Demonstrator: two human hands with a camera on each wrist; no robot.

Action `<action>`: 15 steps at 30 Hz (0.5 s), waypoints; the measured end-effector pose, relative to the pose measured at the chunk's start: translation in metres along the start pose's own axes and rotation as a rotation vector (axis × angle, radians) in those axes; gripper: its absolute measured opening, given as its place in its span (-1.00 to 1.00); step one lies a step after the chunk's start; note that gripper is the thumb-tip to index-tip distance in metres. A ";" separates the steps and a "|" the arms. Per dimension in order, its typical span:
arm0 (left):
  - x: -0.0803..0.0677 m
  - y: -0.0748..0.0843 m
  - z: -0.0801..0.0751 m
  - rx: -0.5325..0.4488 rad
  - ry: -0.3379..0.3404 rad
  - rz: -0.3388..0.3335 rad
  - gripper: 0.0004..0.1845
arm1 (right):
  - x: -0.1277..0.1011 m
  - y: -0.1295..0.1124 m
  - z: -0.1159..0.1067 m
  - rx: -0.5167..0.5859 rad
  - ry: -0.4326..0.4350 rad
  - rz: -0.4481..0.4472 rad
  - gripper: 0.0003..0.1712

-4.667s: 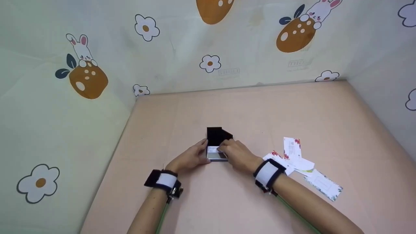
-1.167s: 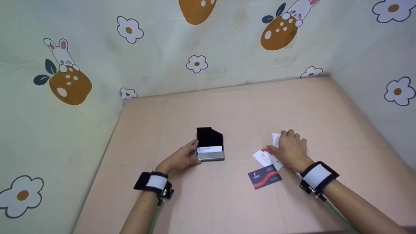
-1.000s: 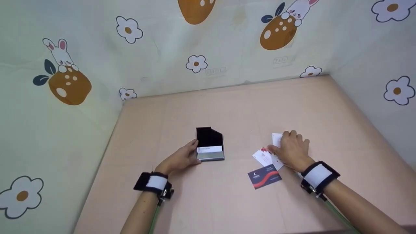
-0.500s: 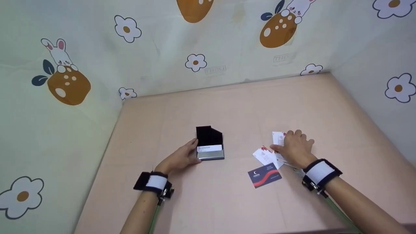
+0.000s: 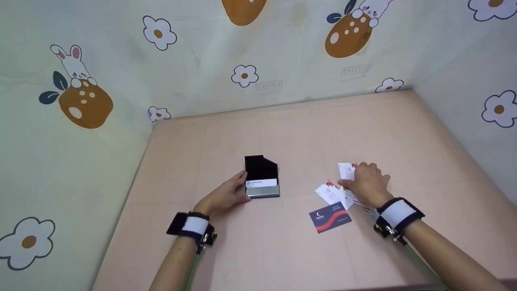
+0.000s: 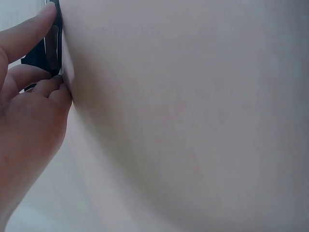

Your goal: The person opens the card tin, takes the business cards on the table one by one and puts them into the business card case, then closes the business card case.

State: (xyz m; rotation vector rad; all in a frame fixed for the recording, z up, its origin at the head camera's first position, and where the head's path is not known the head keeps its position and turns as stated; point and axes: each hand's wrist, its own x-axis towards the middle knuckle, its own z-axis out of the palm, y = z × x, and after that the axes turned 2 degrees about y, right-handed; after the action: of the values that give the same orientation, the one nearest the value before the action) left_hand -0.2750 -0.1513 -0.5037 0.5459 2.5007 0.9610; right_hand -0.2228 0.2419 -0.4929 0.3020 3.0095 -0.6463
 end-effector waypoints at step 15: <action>-0.001 0.001 0.001 0.004 0.008 0.004 -0.14 | -0.002 0.001 0.002 0.029 0.017 0.025 -0.25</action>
State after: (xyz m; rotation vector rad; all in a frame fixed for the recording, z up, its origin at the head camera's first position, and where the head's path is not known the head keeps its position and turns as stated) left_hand -0.2732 -0.1499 -0.5035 0.5497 2.5106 0.9614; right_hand -0.2210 0.2414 -0.4952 0.3481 3.0095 -0.6887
